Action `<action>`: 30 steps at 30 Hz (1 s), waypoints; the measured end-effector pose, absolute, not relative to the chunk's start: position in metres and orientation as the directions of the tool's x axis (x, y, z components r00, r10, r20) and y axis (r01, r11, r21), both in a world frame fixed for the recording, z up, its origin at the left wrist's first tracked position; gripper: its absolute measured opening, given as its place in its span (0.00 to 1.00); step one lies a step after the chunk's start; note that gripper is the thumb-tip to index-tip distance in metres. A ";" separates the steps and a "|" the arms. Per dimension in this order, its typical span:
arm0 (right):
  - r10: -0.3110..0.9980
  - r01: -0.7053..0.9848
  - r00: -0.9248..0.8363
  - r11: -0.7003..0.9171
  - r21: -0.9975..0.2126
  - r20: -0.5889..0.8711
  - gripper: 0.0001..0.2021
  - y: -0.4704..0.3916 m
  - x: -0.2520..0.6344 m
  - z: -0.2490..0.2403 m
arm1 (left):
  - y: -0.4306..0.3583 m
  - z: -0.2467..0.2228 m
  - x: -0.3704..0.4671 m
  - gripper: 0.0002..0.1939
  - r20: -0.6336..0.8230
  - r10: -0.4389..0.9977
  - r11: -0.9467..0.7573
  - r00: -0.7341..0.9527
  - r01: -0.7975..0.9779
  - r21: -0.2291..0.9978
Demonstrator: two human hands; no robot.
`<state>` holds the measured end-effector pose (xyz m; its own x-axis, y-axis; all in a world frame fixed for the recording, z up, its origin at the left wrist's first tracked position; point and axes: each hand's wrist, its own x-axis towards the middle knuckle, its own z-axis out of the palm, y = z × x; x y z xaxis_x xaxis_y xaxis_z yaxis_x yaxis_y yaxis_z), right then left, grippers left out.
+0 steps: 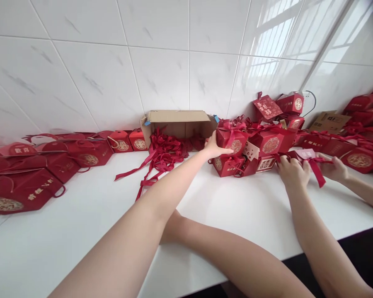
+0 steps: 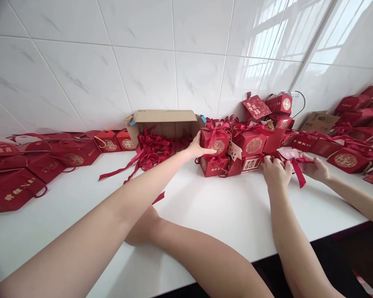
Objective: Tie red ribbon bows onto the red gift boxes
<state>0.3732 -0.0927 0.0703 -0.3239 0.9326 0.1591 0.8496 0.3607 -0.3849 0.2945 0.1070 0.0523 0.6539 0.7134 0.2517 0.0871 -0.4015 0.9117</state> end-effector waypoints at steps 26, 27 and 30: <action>0.952 0.349 0.167 0.185 -0.919 0.255 0.15 0.060 0.219 -0.052 | 0.056 -0.028 -0.051 0.29 0.186 0.840 -0.541 0.510 0.816 0.205; 0.950 0.336 0.200 0.163 -0.927 0.240 0.17 0.064 0.227 -0.054 | 0.067 -0.015 -0.062 0.30 0.243 0.860 -0.497 0.450 0.846 0.193; 0.958 0.282 0.222 0.113 -0.953 0.179 0.20 0.067 0.238 -0.061 | 0.104 0.034 -0.118 0.40 0.564 0.825 -0.187 0.043 0.962 0.200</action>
<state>0.2382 0.0667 -0.0609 0.2224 0.9583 0.1794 0.2820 0.1129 -0.9527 -0.1180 0.1036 0.0342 0.0432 0.8248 0.5638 0.9617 -0.1872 0.2001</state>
